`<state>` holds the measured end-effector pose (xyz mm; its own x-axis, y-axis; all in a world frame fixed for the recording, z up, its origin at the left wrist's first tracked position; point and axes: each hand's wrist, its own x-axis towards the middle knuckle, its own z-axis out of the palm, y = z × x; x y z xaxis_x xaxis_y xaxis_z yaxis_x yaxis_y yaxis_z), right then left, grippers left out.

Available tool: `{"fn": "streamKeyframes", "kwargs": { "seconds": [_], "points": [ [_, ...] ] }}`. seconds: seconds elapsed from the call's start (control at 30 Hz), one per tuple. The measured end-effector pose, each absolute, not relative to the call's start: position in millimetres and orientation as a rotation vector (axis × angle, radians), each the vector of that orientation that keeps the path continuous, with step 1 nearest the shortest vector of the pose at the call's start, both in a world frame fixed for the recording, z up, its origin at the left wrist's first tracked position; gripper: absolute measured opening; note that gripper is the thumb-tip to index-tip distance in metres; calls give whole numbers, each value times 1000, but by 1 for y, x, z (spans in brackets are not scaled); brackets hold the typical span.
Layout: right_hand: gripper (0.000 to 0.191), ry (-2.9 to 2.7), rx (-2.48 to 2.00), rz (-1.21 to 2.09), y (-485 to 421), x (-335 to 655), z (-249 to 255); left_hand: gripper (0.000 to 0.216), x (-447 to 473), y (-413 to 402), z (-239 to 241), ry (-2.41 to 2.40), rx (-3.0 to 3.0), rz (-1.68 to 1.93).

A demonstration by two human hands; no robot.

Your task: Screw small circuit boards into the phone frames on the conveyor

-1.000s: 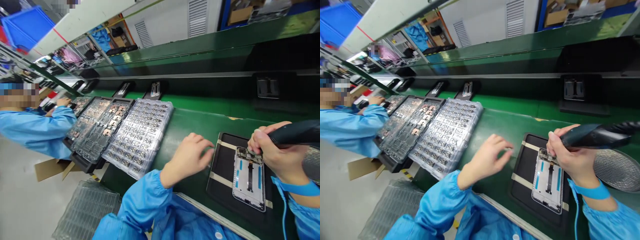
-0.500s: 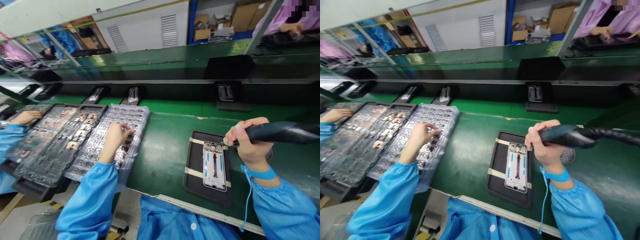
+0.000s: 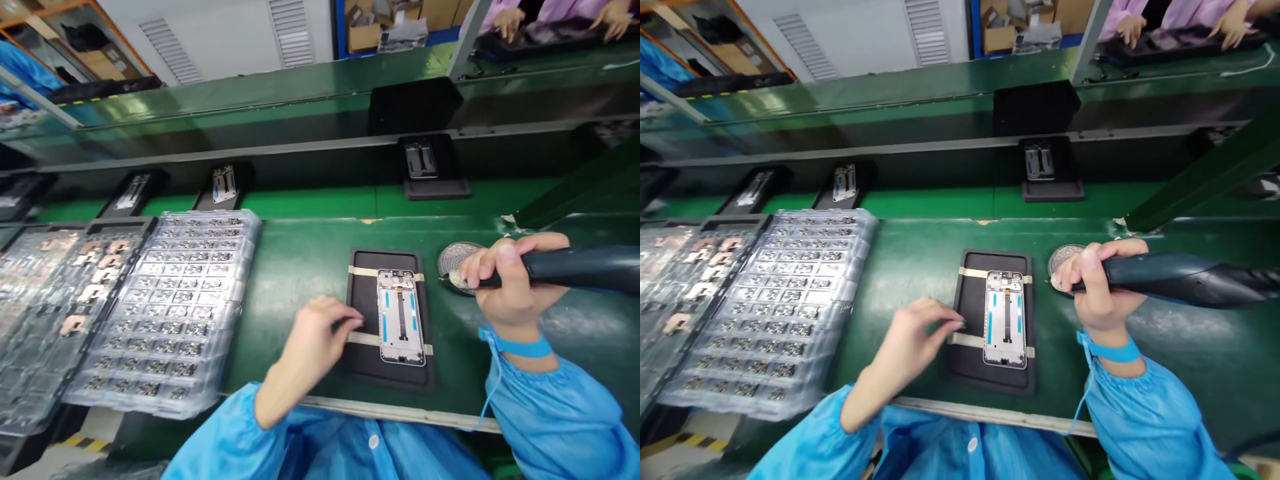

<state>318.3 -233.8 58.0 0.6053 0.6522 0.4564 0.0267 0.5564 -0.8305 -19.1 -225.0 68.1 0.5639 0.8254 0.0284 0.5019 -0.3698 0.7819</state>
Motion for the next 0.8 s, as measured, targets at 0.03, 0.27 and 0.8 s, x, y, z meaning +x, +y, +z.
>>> {"fn": "streamKeyframes", "kwargs": {
  "seconds": [0.03,0.27,0.8],
  "points": [
    [52,-852,-927,425,-233,319,58,29,-1,-233,61,1009,2055,513],
    [51,-869,-918,405,-232,319,61,14,58,-263,32,910,2081,301],
    [45,-874,-845,364,-223,322,56,13,46,-294,24,1131,2298,463]
  ]
}}
